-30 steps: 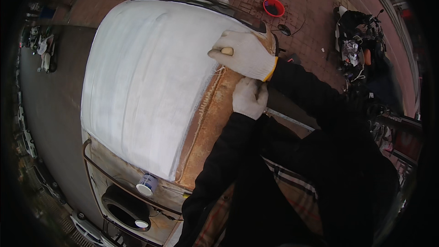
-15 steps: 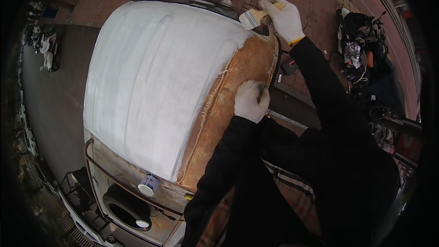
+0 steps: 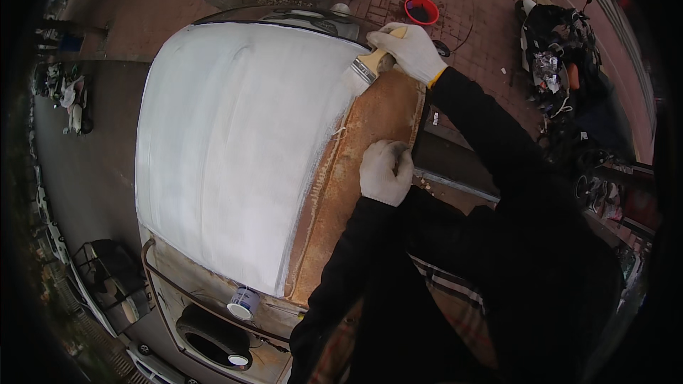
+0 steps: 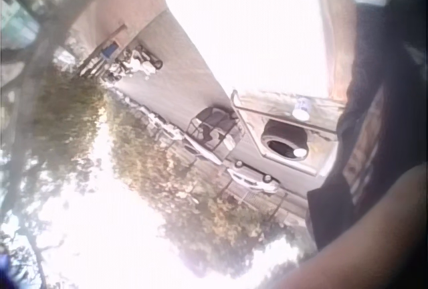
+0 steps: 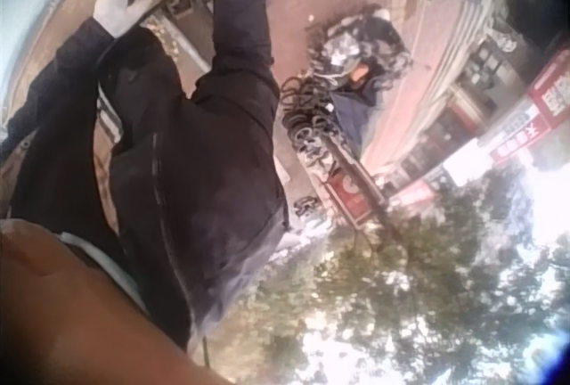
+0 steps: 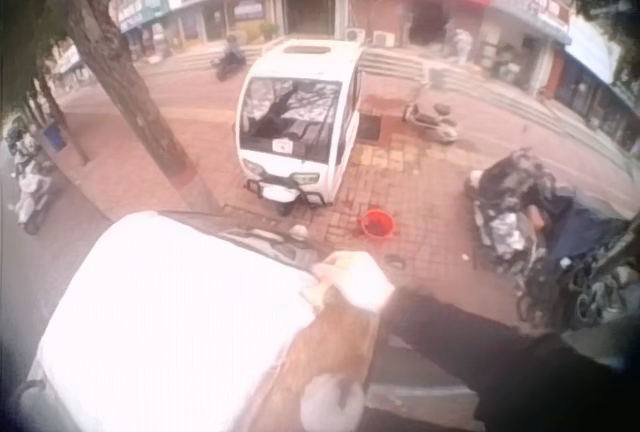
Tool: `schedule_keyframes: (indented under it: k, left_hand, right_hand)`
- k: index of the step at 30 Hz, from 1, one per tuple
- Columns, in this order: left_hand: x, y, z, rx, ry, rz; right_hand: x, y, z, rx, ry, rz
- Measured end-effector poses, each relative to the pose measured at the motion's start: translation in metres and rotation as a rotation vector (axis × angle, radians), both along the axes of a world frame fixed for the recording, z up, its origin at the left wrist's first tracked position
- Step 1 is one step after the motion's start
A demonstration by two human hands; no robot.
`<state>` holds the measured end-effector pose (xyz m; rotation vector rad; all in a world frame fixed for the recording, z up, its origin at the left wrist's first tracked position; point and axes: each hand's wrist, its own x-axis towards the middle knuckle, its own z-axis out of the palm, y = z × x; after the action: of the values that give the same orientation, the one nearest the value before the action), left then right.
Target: The person paints the roof of a three-wheeled vehicle white using a brush and a paint can. They repeatedly dip the brush into the can and apply paint in long strokes across the curved roof surface, gradually covering the rusted areas.
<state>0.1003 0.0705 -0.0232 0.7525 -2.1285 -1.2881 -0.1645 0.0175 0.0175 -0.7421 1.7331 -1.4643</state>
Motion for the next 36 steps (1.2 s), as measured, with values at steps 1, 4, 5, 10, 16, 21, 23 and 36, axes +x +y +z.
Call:
schedule_keyframes:
  k: [1,4,5,10,16,21,23,36]
  left_hand:
    - [0.0,0.0,0.001,-0.002,0.011,0.001]
    - [0.0,-0.001,0.008,-0.016,-0.014,0.009]
    - [-0.003,-0.001,0.011,-0.003,-0.007,0.019]
    - [-0.022,-0.01,0.021,0.117,0.035,0.097]
    - [-0.042,-0.023,0.006,-0.191,0.004,-0.004]
    - [-0.04,-0.022,0.002,-0.17,-0.096,-0.009]
    - [-0.041,-0.022,0.002,-0.166,-0.077,-0.005]
    - [-0.043,-0.025,0.01,-0.087,-0.046,0.001]
  right_hand:
    - [-0.002,0.0,-0.002,0.057,0.069,-0.035]
    - [-0.021,-0.009,-0.006,0.03,0.141,-0.265]
    - [-0.028,-0.014,-0.006,-0.05,0.121,-0.211]
    - [-0.046,-0.046,0.0,-0.263,-0.088,-0.232]
    - [-0.039,-0.106,-0.015,-0.285,-0.234,-0.049]
    - [-0.036,-0.125,-0.055,-0.071,0.086,0.009]
    - [-0.04,-0.103,-0.069,0.047,0.234,0.06]
    - [-0.077,-0.05,-0.003,-0.247,-0.269,-0.136]
